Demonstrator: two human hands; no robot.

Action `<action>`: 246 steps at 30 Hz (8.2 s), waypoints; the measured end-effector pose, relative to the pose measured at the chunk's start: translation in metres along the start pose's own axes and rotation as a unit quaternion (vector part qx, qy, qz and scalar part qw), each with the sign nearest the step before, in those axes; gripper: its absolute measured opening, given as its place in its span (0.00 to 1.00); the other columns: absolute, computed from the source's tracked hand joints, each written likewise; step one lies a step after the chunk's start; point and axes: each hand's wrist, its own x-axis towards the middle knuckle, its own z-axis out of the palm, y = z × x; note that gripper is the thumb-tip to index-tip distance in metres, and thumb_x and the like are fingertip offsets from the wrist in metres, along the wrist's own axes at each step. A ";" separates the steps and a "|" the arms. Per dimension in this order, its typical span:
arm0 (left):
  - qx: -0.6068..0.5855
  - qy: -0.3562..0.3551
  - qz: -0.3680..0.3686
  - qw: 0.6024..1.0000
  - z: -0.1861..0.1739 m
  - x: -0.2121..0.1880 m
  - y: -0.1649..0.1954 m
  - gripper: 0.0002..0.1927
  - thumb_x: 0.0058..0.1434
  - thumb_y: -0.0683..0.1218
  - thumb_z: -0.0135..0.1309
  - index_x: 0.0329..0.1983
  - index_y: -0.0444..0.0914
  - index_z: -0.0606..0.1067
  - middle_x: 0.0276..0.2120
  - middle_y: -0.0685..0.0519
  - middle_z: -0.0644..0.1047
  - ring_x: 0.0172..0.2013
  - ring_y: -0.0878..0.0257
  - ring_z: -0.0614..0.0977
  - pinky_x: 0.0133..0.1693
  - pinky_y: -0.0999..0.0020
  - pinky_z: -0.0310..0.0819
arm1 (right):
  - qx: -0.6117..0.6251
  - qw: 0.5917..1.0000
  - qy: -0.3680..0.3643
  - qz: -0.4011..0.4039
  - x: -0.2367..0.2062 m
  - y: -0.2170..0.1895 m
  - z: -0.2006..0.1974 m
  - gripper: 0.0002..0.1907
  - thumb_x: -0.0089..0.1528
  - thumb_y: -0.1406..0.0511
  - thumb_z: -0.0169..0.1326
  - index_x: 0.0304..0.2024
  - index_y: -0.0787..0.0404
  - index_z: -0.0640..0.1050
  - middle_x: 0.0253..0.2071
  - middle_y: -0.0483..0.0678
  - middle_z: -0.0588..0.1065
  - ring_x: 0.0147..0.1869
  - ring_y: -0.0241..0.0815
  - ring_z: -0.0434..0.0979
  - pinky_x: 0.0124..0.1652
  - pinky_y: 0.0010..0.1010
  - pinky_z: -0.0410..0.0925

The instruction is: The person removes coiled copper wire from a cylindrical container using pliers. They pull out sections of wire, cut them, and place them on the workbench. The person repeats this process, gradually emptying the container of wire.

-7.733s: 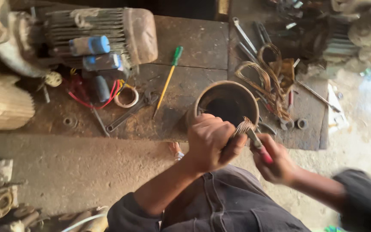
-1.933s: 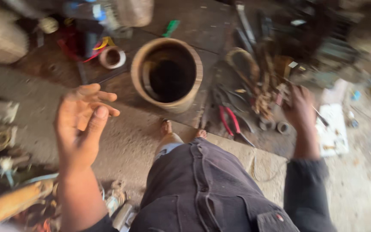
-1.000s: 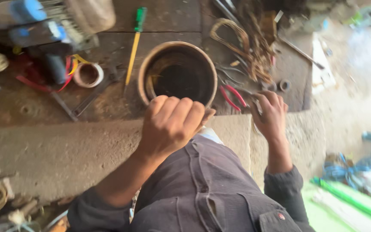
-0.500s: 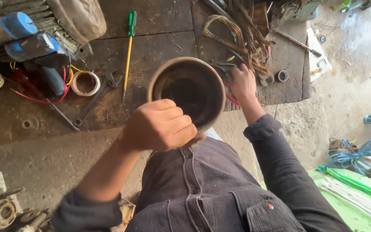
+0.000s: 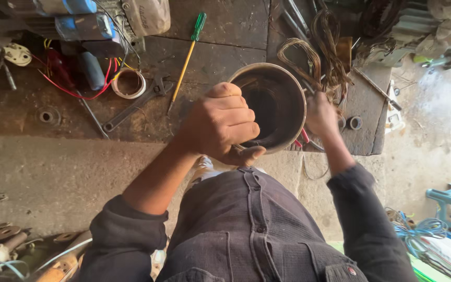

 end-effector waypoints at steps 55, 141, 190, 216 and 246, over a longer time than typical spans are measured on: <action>-0.103 0.114 0.049 0.987 0.009 -0.019 -0.025 0.03 0.59 0.43 0.56 0.33 0.42 0.74 0.30 0.58 0.71 0.35 0.61 0.76 0.52 0.63 0.72 | -0.583 0.611 -0.275 -0.459 -0.059 -0.142 -0.202 0.25 0.58 0.58 0.52 0.59 0.49 0.73 0.42 0.42 0.72 0.42 0.45 0.77 0.30 0.35 0.74; 0.250 0.060 0.010 0.966 0.050 -0.022 0.049 0.15 0.74 0.50 0.56 0.29 0.49 0.71 0.29 0.64 0.67 0.29 0.71 0.68 0.37 0.70 0.57 | -0.319 0.852 0.112 -0.399 -0.142 -0.043 -0.194 0.12 0.60 0.59 0.61 0.42 0.59 0.81 0.42 0.48 0.79 0.38 0.45 0.79 0.34 0.35 0.73; 0.011 0.205 0.016 0.979 0.034 -0.033 0.012 0.10 0.56 0.41 0.60 0.25 0.42 0.70 0.30 0.56 0.72 0.36 0.58 0.75 0.48 0.58 0.74 | -0.690 0.479 0.005 -0.543 -0.109 -0.138 -0.193 0.10 0.55 0.58 0.57 0.32 0.55 0.72 0.33 0.46 0.67 0.39 0.47 0.69 0.32 0.38 0.59; 0.028 0.055 -0.102 0.993 0.008 -0.015 0.036 0.11 0.66 0.49 0.63 0.31 0.41 0.77 0.32 0.54 0.75 0.38 0.56 0.77 0.55 0.55 0.72 | 0.063 0.984 -0.148 -0.080 -0.034 0.053 -0.160 0.18 0.63 0.53 0.55 0.48 0.57 0.80 0.29 0.44 0.79 0.30 0.35 0.77 0.33 0.30 0.73; 0.227 -0.311 -0.331 0.861 0.029 0.090 0.044 0.24 0.38 0.58 0.65 0.34 0.38 0.83 0.72 0.47 0.62 0.66 0.43 0.65 0.63 0.49 0.65 | 0.016 0.913 0.154 -0.377 -0.040 0.090 -0.018 0.29 0.51 0.52 0.64 0.51 0.56 0.77 0.48 0.52 0.70 0.52 0.54 0.69 0.44 0.44 0.66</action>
